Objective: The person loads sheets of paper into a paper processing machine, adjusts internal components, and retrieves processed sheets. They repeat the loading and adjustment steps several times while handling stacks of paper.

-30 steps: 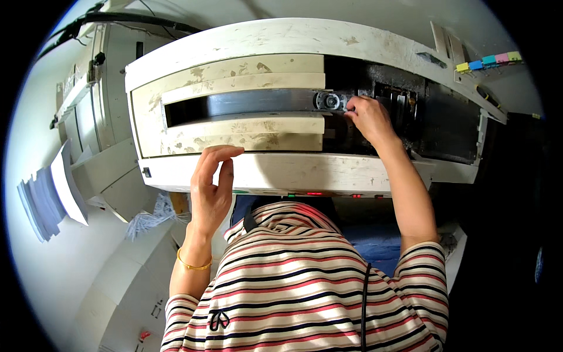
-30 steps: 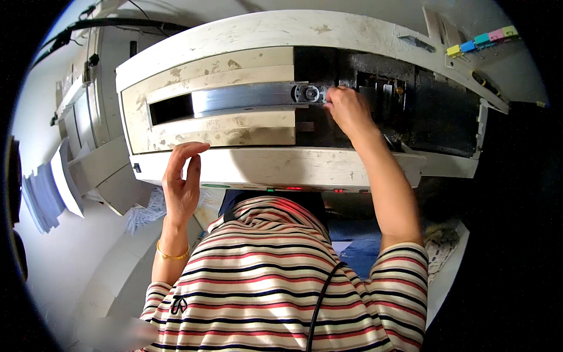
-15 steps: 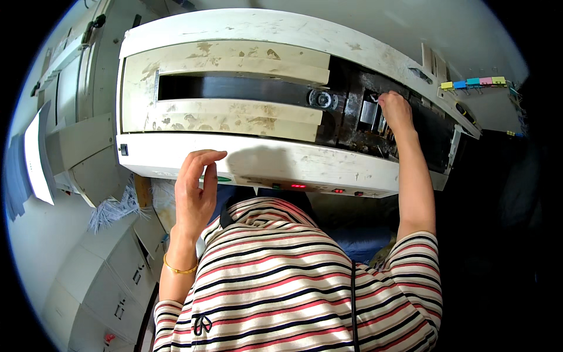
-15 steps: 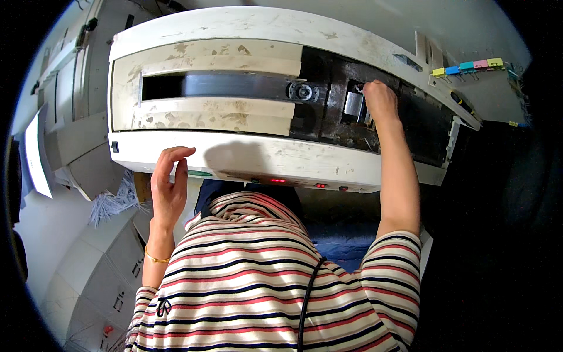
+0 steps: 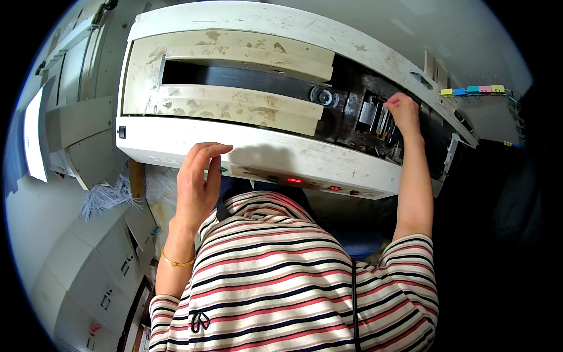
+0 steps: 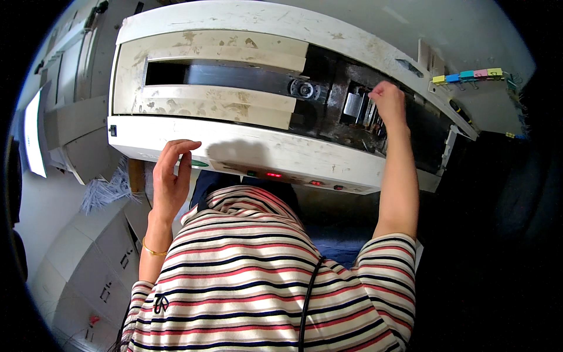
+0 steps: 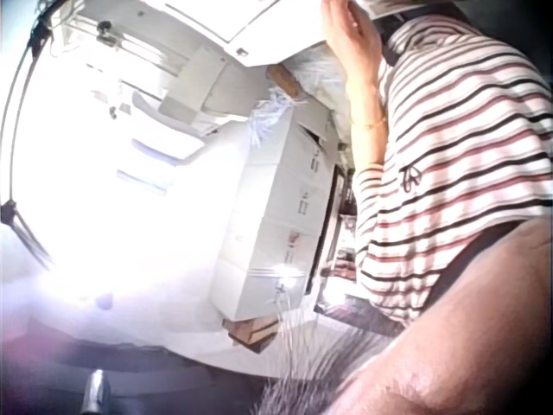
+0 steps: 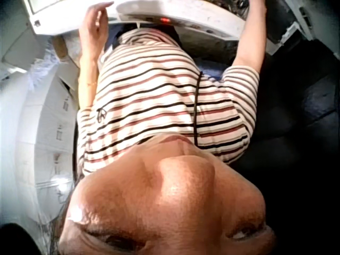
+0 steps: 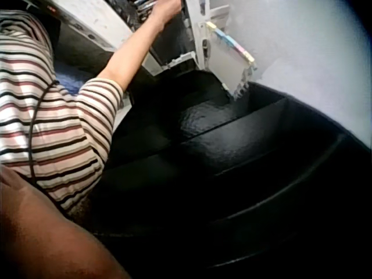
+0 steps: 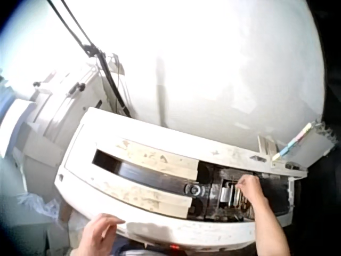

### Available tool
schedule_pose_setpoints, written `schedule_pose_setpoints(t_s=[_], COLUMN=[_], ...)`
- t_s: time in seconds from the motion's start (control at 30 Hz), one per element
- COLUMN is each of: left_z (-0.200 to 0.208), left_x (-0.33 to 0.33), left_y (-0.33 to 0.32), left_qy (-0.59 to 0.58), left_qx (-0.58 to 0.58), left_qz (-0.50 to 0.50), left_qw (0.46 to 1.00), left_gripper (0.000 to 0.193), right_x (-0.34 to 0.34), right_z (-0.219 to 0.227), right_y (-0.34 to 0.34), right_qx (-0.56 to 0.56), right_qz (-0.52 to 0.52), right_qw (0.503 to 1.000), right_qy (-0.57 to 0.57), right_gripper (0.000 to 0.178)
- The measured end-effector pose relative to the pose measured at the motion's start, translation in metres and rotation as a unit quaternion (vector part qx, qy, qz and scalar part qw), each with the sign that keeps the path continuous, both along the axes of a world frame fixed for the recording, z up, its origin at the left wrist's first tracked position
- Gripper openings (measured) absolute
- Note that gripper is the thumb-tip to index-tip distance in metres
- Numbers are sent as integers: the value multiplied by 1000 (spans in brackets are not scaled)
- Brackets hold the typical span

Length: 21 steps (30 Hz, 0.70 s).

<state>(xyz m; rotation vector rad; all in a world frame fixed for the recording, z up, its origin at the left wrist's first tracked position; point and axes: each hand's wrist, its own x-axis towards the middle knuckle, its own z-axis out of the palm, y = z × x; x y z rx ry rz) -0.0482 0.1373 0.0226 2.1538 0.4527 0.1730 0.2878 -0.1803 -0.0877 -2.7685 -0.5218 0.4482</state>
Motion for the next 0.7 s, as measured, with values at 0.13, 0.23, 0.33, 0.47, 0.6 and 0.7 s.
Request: schedule_pose_setpoints(t_s=[0.13, 0.23, 0.33, 0.47, 0.6, 0.7], left_z=[1, 3, 4, 5, 7, 5], left_x=[3, 3, 0, -7, -12, -16], left_y=[-7, -10, -14, -16, -19, -19], left_qy=[-14, -19, -19, -10, -9, -18], left_qx=[-2, 1, -6, 15, 20, 28], left_qz=[10, 7, 8, 5, 10, 23], left_qw=[1000, 1000, 1000, 1000, 1000, 999], left_gripper=[24, 25, 25, 24, 24, 23], right_x=[17, 14, 14, 12, 11, 11], right_z=[-23, -33, -37, -34, -33, -34], right_y=[-43, -44, -42, -34, -32, -40], right_qx=[128, 197, 191, 194, 190, 194], right_qz=[-123, -129, -111, -128, -126, -107], right_qw=[972, 947, 953, 949, 953, 965], right_qy=[155, 217, 207, 211, 199, 144], right_gripper=[14, 26, 35, 40, 41, 31])
